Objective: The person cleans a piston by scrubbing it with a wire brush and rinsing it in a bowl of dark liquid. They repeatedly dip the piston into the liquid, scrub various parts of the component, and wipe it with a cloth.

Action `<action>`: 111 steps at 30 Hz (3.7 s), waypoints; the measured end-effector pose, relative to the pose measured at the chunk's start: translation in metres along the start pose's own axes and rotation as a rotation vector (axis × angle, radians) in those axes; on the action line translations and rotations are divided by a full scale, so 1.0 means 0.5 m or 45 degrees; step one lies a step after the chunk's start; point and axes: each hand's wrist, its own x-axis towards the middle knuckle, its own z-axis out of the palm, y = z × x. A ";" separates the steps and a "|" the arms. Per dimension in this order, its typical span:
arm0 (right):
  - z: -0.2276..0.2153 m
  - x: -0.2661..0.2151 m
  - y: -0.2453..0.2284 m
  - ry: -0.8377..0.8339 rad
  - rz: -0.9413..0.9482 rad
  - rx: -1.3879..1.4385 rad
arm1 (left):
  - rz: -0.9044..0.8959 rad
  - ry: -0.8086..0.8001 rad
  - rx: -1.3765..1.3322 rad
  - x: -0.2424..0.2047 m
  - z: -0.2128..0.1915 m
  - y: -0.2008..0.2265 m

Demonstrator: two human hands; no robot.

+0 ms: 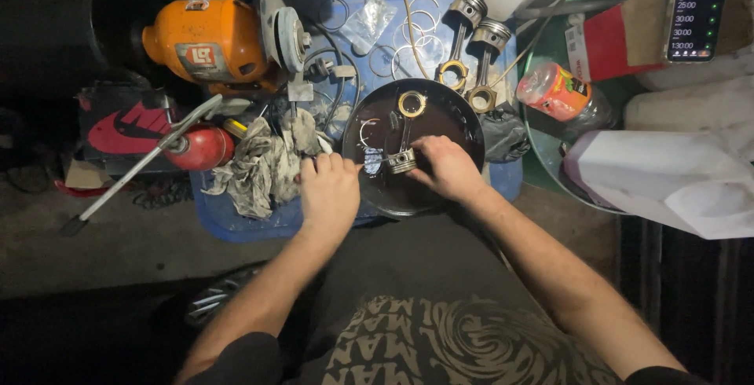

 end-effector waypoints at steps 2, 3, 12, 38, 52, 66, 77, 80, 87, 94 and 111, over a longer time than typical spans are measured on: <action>-0.022 0.003 -0.023 0.046 -0.028 -0.066 | 0.021 -0.044 0.050 -0.018 -0.003 0.016; -0.032 0.004 -0.034 0.089 -0.057 -0.134 | 0.039 -0.088 0.100 -0.028 -0.004 0.024; -0.006 0.048 0.027 -0.003 -0.244 -0.146 | 0.355 -0.252 -0.059 -0.069 0.009 0.020; 0.001 0.051 0.039 -0.032 -0.205 -0.102 | 0.399 -0.465 -0.248 -0.018 0.003 0.026; 0.007 0.052 0.041 -0.022 -0.222 -0.138 | 0.584 -0.502 -0.244 0.050 -0.008 -0.027; 0.004 0.044 0.049 -0.032 -0.220 -0.165 | 0.751 -0.247 -0.271 0.086 0.010 -0.068; -0.035 0.021 0.003 -0.035 -0.066 -0.355 | -0.109 -0.312 -0.393 0.007 0.087 -0.082; -0.043 0.013 -0.015 -0.038 -0.008 -0.345 | -0.321 -0.233 -0.307 -0.004 0.108 -0.055; -0.013 0.021 -0.001 0.016 -0.117 -0.261 | -0.118 0.115 -0.137 0.057 0.159 -0.001; -0.014 0.001 -0.008 0.078 -0.110 -0.247 | -0.002 -0.319 -0.323 0.116 0.327 0.093; -0.056 -0.043 -0.059 0.135 0.231 -0.637 | 0.092 -0.097 -0.637 0.113 0.120 0.067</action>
